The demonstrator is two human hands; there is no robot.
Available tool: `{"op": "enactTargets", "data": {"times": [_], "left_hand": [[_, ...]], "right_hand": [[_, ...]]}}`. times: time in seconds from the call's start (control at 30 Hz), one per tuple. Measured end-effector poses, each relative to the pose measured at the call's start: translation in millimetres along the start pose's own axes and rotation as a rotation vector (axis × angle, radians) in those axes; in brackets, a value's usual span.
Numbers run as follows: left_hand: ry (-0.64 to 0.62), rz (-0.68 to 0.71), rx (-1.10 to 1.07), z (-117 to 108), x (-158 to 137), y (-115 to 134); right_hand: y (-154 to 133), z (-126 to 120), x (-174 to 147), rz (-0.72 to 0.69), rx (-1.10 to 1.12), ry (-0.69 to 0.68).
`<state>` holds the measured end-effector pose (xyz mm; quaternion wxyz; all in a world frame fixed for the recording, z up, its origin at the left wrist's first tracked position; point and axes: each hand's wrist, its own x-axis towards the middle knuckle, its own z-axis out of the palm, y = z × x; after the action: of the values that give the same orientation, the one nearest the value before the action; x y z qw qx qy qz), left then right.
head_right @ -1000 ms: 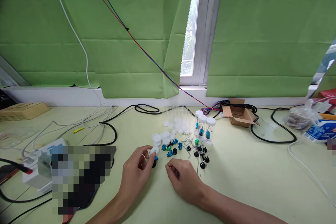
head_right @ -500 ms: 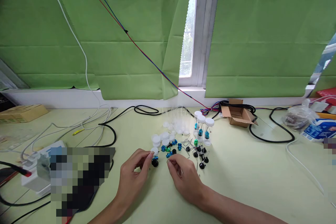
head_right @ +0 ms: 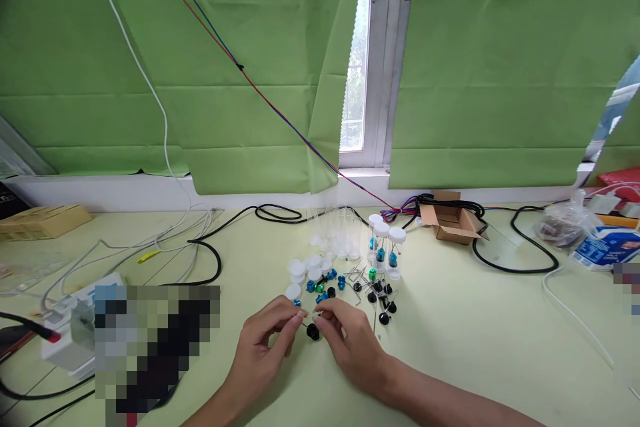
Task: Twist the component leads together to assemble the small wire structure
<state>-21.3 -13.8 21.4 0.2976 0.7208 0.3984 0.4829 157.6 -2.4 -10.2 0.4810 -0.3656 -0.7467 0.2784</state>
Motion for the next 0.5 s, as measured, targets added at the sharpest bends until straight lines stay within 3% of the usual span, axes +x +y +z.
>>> {"op": "enactTargets", "data": {"times": [0.2,0.4,0.5], "left_hand": [[-0.01,-0.037,-0.049,-1,2,-1],[0.076,-0.348,-0.175,-17,19,11],[0.013,-0.382,-0.13,-22,28,14]], "right_hand": [[-2,1,2,-0.087,-0.047,-0.01],[-2,5,3,-0.137,-0.115,0.044],[-1,5,3,-0.134,-0.117,0.044]]}}
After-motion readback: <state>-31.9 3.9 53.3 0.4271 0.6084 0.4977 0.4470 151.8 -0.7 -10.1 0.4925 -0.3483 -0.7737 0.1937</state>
